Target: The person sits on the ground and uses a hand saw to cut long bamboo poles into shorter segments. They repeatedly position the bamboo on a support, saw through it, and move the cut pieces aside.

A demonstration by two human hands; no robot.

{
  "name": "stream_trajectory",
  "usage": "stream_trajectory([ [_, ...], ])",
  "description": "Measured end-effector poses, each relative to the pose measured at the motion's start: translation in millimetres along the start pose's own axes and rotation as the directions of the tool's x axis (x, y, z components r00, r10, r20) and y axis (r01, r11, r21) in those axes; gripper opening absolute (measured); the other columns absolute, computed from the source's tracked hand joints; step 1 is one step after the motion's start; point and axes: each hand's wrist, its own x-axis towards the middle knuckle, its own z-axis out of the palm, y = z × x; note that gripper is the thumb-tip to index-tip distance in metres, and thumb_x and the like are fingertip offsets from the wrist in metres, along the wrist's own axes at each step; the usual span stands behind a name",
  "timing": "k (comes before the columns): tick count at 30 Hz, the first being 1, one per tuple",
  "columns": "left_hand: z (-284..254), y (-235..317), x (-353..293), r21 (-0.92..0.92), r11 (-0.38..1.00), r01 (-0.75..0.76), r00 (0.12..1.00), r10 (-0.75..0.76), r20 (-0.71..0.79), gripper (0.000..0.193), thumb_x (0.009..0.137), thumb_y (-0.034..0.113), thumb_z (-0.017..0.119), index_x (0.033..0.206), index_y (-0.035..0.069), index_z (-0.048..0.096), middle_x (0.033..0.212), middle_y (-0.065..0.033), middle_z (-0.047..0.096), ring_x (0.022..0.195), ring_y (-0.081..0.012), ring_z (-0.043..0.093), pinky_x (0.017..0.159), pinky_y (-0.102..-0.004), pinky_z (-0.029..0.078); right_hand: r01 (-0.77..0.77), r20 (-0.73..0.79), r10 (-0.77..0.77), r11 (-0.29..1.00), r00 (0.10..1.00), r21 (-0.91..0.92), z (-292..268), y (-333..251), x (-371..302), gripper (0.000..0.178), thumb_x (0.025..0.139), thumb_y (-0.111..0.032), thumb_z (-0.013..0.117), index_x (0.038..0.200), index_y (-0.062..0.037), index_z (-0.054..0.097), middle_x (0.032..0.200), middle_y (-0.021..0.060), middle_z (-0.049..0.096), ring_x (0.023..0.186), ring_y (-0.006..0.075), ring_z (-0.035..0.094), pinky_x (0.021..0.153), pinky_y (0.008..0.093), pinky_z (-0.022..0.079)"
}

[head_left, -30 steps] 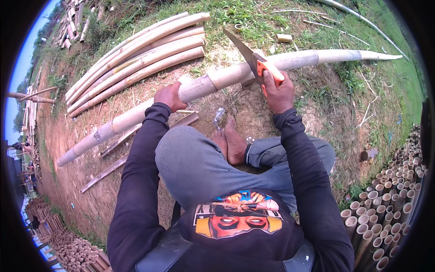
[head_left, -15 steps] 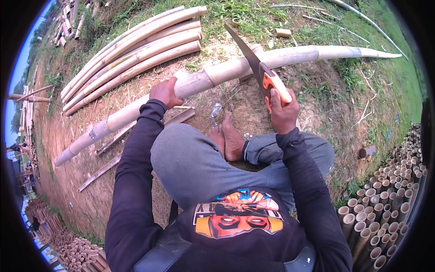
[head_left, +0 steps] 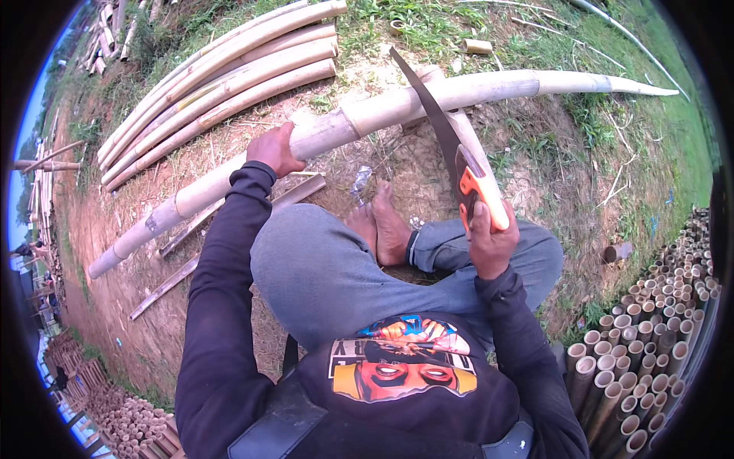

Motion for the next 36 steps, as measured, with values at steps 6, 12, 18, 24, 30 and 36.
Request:
stream_trajectory([
  [6,-11.0,4.6,-4.8,-0.016,1.0,0.016,0.999,-0.015,0.032,0.082,0.07,0.043,0.091,0.138,0.009,0.061,0.119,-0.0191,0.075,0.11,-0.0384,0.074,0.097,-0.0487,0.059,0.114,0.0,-0.114,0.993,0.993,0.002,56.9,38.7,95.2,0.027,0.103,-0.016,0.077,0.118,0.0048,0.068,0.09,0.0013,0.071,0.078,0.0051,0.062,0.067,0.0241,0.051],
  [12,-1.6,-1.3,1.2,-0.002,1.0,-0.004,1.0,0.004,0.017,0.084,0.07,0.041,0.092,0.14,0.01,0.06,0.119,-0.0193,0.076,0.11,-0.038,0.074,0.096,-0.0491,0.059,0.0,-0.024,-0.001,1.0,1.0,-0.026,-64.3,-12.4,-88.7,0.026,0.106,-0.012,0.069,0.121,0.0082,0.064,0.097,0.0112,0.075,0.069,0.0076,0.066,0.064,0.0228,0.055],
  [18,-1.5,1.0,0.5,0.007,1.0,0.003,1.0,-0.003,0.004,0.084,0.069,0.041,0.09,0.142,0.011,0.059,0.12,-0.0185,0.075,0.11,-0.0374,0.074,0.096,-0.0489,0.058,-0.004,-0.019,0.005,0.999,1.0,0.048,38.5,16.3,57.0,0.023,0.104,-0.013,0.074,0.117,0.0046,0.066,0.089,0.0047,0.073,0.079,0.0072,0.067,0.068,0.0246,0.054],
  [24,-9.4,2.4,-6.3,-0.028,1.0,0.011,1.0,-0.011,0.017,0.078,0.07,0.042,0.091,0.135,0.009,0.062,0.118,-0.0197,0.075,0.11,-0.0378,0.074,0.096,-0.0495,0.058,0.123,0.041,-0.123,0.992,0.992,0.004,40.8,21.4,74.1,0.026,0.103,-0.018,0.076,0.117,0.0032,0.069,0.086,0.0034,0.072,0.074,0.0076,0.063,0.067,0.0273,0.052],
  [30,3.2,-2.5,0.8,-0.007,1.0,-0.014,1.0,0.014,-0.013,0.077,0.069,0.041,0.091,0.134,0.01,0.062,0.116,-0.0187,0.075,0.108,-0.0378,0.074,0.094,-0.0502,0.059,0.132,0.017,-0.131,0.99,0.991,-0.052,-51.7,-3.1,-73.3,0.026,0.109,-0.017,0.067,0.122,0.0042,0.06,0.079,0.0028,0.064,0.059,0.0038,0.055,0.052,0.0203,0.044],
  [36,-1.1,-1.6,0.6,-0.036,0.999,-0.009,1.0,0.008,-0.02,0.076,0.069,0.041,0.09,0.133,0.01,0.062,0.114,-0.0188,0.075,0.107,-0.0382,0.074,0.094,-0.0503,0.059,0.1,0.049,-0.094,0.985,0.994,-0.138,62.0,16.2,115.1,0.026,0.104,-0.018,0.076,0.117,0.004,0.068,0.093,0.0026,0.072,0.08,0.0064,0.066,0.067,0.0267,0.054],
])
